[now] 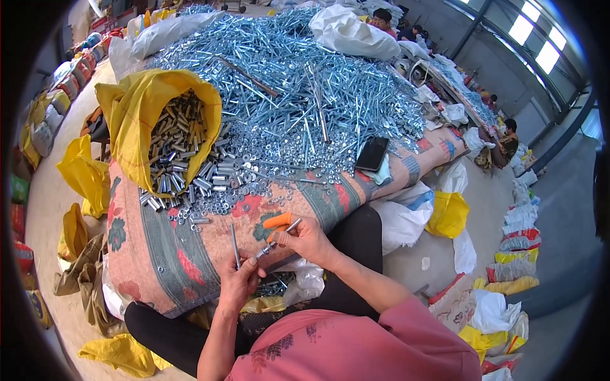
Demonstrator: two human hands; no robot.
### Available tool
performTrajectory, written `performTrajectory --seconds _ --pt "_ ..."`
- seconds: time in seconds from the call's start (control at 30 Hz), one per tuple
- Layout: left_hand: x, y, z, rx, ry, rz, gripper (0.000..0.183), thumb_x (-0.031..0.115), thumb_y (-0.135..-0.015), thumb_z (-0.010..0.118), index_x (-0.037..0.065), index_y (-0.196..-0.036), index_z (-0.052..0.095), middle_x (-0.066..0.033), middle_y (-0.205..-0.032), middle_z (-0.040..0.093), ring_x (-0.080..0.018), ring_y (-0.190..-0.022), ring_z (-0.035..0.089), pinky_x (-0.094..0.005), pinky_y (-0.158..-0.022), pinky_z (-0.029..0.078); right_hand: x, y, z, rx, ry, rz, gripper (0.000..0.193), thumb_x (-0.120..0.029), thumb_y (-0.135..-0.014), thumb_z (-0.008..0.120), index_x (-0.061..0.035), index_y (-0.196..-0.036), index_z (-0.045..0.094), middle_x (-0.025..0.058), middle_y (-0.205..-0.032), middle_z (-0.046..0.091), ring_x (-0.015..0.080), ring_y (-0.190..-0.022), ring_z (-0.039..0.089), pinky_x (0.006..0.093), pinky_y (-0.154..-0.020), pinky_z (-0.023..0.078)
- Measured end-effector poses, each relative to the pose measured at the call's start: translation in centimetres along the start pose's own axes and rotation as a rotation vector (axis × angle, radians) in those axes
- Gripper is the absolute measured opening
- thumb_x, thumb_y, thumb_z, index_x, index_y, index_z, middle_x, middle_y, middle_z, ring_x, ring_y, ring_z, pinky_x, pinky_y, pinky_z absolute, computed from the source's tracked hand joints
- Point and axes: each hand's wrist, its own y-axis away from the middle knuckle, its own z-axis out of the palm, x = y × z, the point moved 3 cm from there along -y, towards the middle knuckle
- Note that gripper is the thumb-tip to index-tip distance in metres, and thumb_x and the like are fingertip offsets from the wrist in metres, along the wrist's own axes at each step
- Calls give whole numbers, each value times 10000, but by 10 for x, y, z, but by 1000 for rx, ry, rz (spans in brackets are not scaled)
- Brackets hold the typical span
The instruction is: The person assembles hardware fasteners by sliding washers onto metal rods, screwing nuts onto the rods, and fitting metal sleeves onto the rods by hand.
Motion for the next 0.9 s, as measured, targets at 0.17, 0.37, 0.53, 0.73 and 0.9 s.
performTrajectory --seconds 0.17,0.37,0.53,0.73,0.9 --pt "-1 3 1 -32 8 -40 107 111 -886 532 30 -884 463 -121 -629 589 -79 -350 351 -206 -325 258 0 3 -5 -39 85 -89 275 -119 -869 584 9 -1111 559 54 -857 652 62 -747 588 203 -697 480" --pt "-4 9 1 40 -54 -39 83 82 -884 515 20 -882 459 -122 -627 588 -80 -352 366 -207 -313 260 13 11 -15 -150 45 212 319 -151 -867 594 1 -1143 541 43 -878 650 69 -809 590 221 -748 461" --pt "-7 1 9 -16 -60 -47 138 97 -867 510 49 -929 397 -120 -648 585 -64 -340 343 -194 -312 244 8 0 -13 -57 -98 -17 350 -186 -924 499 -11 -1225 472 63 -910 633 93 -813 590 230 -730 484" --pt "-3 -8 4 -33 -15 19 49 63 -879 500 37 -883 459 -114 -667 599 -54 -343 338 -189 -311 237 16 -4 -19 -37 34 52 329 -217 -935 474 -9 -1187 513 88 -924 635 118 -771 616 246 -716 503" --pt "-2 -4 -10 35 53 17 44 62 -891 503 40 -875 470 -108 -654 607 -58 -356 366 -188 -322 259 21 -4 -14 -117 -27 153 369 -243 -927 490 10 -1195 498 92 -936 638 125 -827 613 255 -748 498"
